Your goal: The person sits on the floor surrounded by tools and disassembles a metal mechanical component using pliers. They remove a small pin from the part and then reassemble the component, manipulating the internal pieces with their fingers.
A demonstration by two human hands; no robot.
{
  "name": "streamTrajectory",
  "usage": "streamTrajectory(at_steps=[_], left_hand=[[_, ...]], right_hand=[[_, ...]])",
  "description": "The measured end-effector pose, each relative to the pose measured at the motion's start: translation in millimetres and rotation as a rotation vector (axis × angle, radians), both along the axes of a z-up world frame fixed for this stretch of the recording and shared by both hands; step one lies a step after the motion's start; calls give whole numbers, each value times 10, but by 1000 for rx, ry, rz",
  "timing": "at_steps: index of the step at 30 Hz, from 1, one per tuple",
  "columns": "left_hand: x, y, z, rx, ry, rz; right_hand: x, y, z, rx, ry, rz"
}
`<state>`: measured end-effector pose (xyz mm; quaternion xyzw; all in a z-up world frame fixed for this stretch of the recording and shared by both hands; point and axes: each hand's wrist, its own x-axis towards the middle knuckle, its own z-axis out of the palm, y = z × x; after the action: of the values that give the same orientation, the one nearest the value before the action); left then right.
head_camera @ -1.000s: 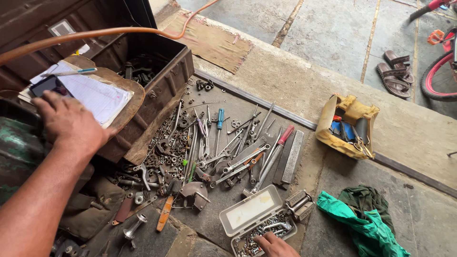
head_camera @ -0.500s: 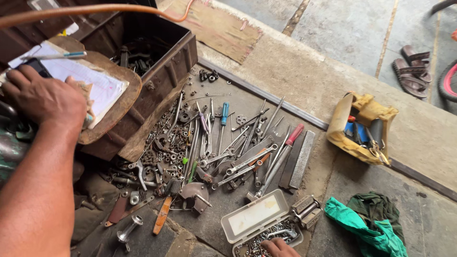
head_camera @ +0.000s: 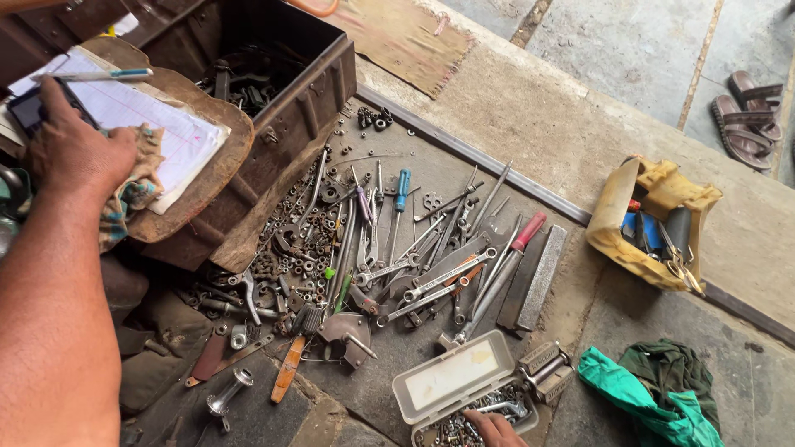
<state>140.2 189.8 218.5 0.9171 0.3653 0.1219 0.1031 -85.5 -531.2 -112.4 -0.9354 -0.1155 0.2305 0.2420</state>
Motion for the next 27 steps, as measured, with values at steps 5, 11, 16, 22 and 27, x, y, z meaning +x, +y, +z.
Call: streamTrajectory(at_steps=[5, 11, 16, 22, 27], left_hand=[[-35, -200, 208, -178, -53, 98], [-320, -669, 278, 56, -90, 12], [-650, -872, 34, 604, 165, -197], [-779, -1075, 366, 842, 700, -218], [-776, -1142, 550, 794, 919, -295]], right_hand=[[-38, -13, -210, -72, 3, 3], [-20, -109, -148, 7, 19, 113], [17, -68, -39, 21, 25, 114], [46, -95, 121, 101, 91, 197], [28, 10, 105, 107, -41, 235]])
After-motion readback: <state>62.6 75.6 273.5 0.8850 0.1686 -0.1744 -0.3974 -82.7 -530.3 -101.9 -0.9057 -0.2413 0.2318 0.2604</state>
